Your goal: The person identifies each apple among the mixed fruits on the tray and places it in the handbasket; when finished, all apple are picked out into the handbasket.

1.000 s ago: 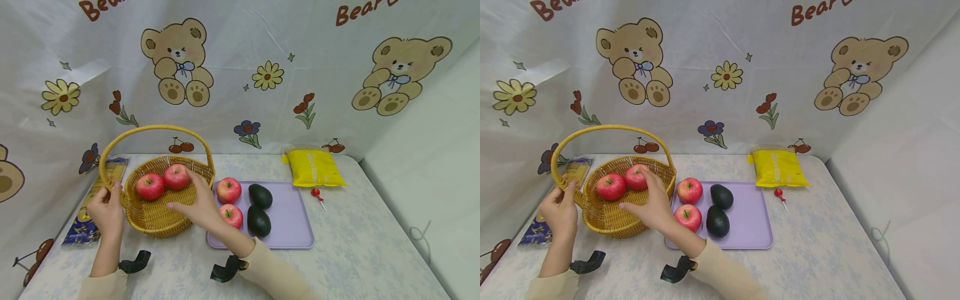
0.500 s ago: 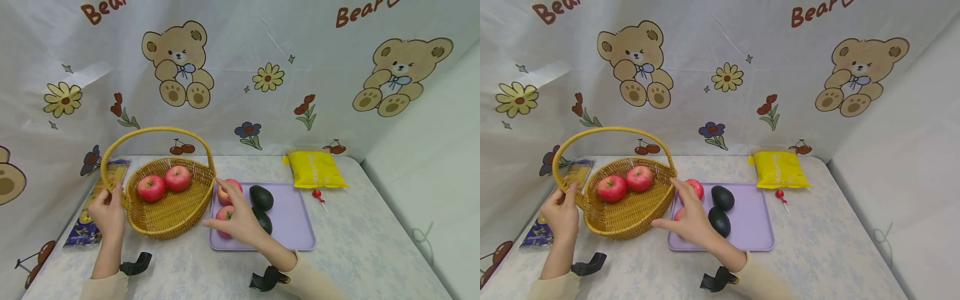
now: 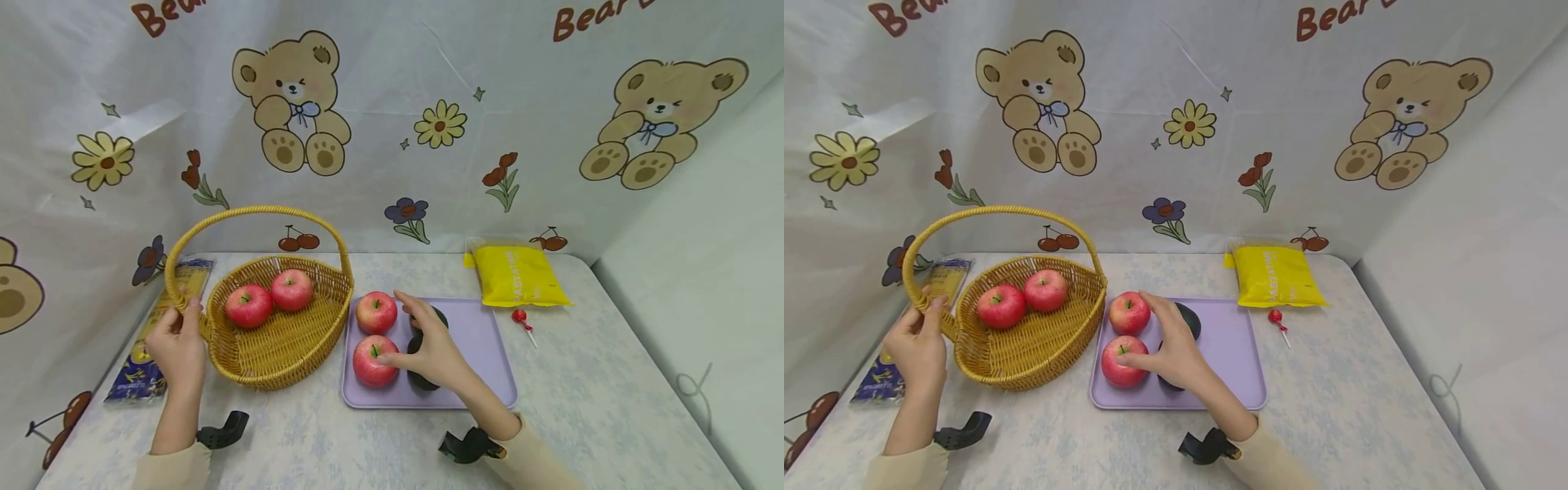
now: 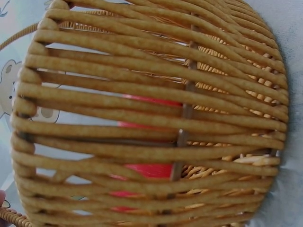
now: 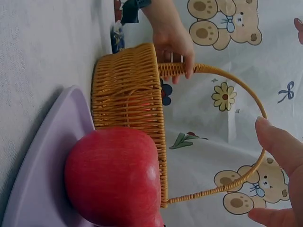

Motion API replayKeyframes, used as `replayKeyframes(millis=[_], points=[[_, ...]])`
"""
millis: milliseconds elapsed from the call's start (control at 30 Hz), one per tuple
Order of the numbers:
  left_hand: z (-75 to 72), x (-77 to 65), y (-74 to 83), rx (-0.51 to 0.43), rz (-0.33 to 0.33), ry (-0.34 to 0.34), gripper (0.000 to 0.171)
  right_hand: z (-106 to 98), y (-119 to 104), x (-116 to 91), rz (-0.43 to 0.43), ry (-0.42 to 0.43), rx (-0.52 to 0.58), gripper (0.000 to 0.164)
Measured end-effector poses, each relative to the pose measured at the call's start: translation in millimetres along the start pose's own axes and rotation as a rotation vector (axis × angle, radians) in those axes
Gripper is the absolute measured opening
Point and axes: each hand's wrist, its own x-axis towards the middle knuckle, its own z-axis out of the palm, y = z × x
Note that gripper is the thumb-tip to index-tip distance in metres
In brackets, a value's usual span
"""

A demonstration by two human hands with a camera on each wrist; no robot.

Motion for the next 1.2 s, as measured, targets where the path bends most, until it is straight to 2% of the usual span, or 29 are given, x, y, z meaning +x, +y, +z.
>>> replayKeyframes(millis=[267, 567, 867, 1200], points=[[0.9, 0.6, 1.5, -0.028, 0.018, -0.005, 0.032, -0.6, 9.9, 3.2, 0.031, -0.097, 0.006, 0.096], [2.4, 1.4, 0.3, -0.005, 0.011, -0.004, 0.032, 1.8, 18.5, 5.2, 0.064, -0.182, -0.003, 0.092], [0.7, 0.9, 0.2, -0.004, 0.006, -0.013, 0.032, 5.5, 24.1, 5.9, 0.091, -0.209, -0.046, 0.085], [0.2, 0.5, 0.9, -0.011, 0.007, -0.013, 0.031, 14.2, 26.8, 3.7, 0.042, -0.202, -0.119, 0.081]])
